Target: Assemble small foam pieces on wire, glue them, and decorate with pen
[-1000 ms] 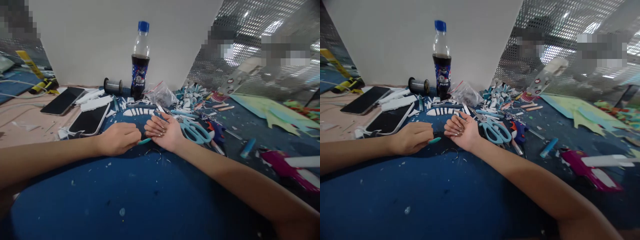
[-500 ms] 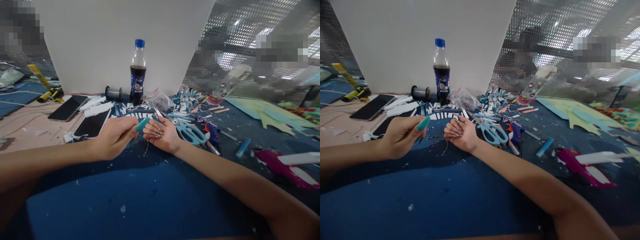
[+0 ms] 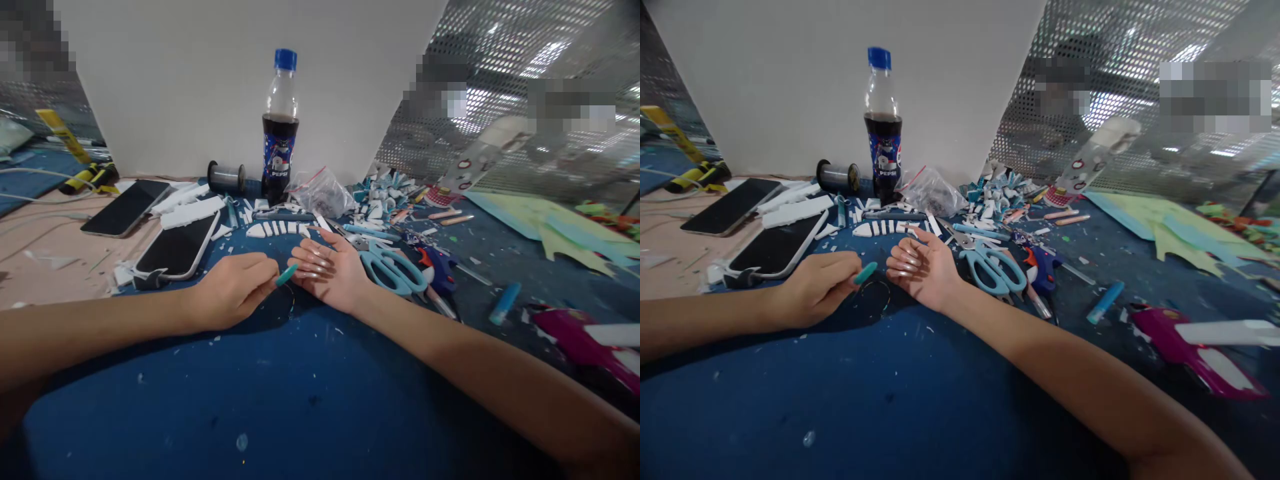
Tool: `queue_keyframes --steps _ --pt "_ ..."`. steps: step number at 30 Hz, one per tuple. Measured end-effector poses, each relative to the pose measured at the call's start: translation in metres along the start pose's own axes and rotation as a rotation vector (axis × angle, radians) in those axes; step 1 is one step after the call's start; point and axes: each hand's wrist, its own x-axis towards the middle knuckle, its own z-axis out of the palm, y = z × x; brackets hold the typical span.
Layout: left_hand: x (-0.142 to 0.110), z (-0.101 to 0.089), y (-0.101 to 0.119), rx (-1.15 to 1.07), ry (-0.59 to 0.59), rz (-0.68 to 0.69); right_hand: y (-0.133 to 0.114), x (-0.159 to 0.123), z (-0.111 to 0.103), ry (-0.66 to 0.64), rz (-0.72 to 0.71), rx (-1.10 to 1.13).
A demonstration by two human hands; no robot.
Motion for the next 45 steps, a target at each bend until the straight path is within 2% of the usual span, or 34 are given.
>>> queue_keyframes --steps 4,8,12,23,29,45 --pt "0.0000 -0.0001 -0.0022 -0.036 0.056 -0.078 -0.0003 0.0002 0.0000 -0.001 0.005 0.010" --pt "0.0006 0.0006 -0.0024 -0.097 0.022 -0.082 -0.0007 0.0001 -0.0006 0.015 0.016 0.007" --pt "-0.0013 0.0007 -0.0031 -0.146 -0.015 -0.040 -0.0012 -0.0002 0.0000 0.028 0.019 0.001" --pt "0.0024 0.0038 -0.0039 -0.116 -0.223 0.174 -0.0011 -0.0015 -0.0027 0.012 0.021 -0.046" --pt "0.0048 0.0028 -0.0038 -0.150 -0.282 0.190 -0.0027 -0.0015 -0.0028 -0.006 0.028 -0.062" --pt "-0.0016 0.0075 -0.0038 -0.138 -0.277 0.183 -0.0030 -0.0033 -0.0020 0.006 0.038 -0.116"
